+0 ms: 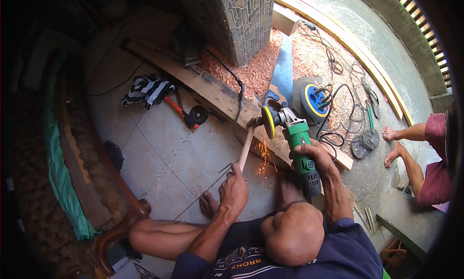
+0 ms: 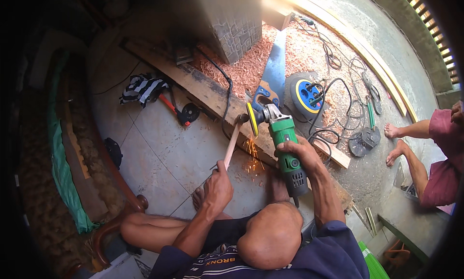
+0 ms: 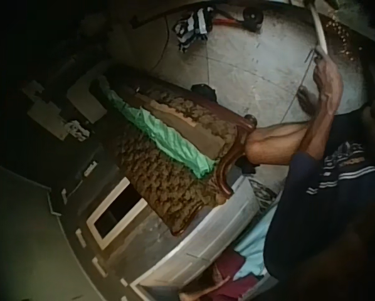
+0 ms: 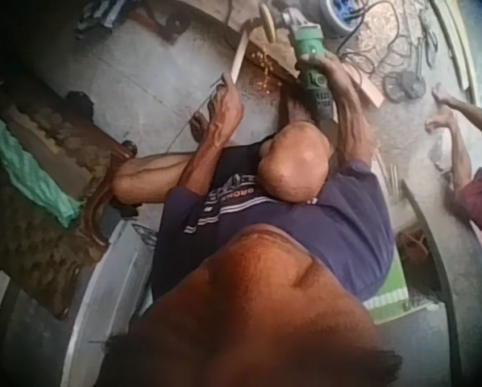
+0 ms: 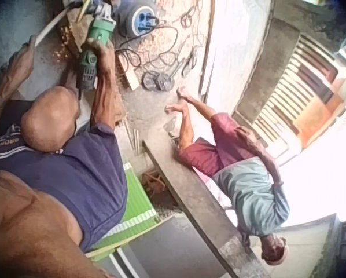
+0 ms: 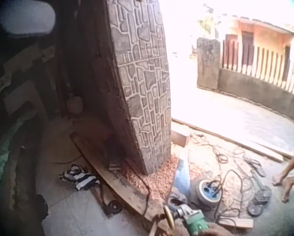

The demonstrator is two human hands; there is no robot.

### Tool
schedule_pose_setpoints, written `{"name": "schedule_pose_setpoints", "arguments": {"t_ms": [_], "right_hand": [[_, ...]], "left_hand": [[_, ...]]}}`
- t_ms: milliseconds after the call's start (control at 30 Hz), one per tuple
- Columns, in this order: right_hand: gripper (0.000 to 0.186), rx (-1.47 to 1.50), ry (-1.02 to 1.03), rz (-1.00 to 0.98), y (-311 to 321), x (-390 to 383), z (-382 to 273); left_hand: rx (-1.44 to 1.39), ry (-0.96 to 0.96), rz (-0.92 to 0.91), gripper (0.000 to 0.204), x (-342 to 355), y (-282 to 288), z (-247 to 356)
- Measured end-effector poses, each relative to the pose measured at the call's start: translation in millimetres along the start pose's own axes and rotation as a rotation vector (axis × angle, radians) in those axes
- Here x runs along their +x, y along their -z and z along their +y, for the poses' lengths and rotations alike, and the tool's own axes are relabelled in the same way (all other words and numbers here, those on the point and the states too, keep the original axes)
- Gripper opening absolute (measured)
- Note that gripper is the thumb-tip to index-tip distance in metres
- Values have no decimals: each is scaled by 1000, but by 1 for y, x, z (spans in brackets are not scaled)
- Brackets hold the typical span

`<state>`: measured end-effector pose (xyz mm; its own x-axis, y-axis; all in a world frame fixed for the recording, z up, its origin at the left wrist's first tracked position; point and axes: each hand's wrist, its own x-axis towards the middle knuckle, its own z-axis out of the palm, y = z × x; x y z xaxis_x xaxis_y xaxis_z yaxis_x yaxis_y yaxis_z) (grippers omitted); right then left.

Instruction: The person uses a power grinder with a sanding disc to shape a wooden piece while holding it by hand on a wooden block.

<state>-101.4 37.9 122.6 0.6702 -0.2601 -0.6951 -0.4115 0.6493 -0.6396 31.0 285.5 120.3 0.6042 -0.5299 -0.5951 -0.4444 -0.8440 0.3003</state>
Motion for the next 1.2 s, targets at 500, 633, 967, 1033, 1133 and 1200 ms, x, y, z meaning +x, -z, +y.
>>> {"name": "schedule_pose_setpoints", "arguments": {"t_ms": [500, 633, 967, 1033, 1133, 1200], "right_hand": [[52, 117, 4, 29, -14, 6, 17], [54, 143, 0, 52, -8, 6, 20], [46, 269, -18, 95, -25, 3, 28], [52, 265, -44, 56, -22, 8, 36], [51, 324, -50, 129, -19, 7, 45], [50, 318, -40, 113, -20, 2, 41]], "left_hand": [[-313, -170, 100, 50, 8, -106, 37], [-382, -211, 138, 50, 9, -105, 51], [-937, -16, -118, 43, 32, -142, 61], [-1095, -61, -102, 38, 39, -149, 64], [-1027, -135, -24, 39, 38, -152, 64], [-804, -99, -6, 50, 32, -144, 60]]}}
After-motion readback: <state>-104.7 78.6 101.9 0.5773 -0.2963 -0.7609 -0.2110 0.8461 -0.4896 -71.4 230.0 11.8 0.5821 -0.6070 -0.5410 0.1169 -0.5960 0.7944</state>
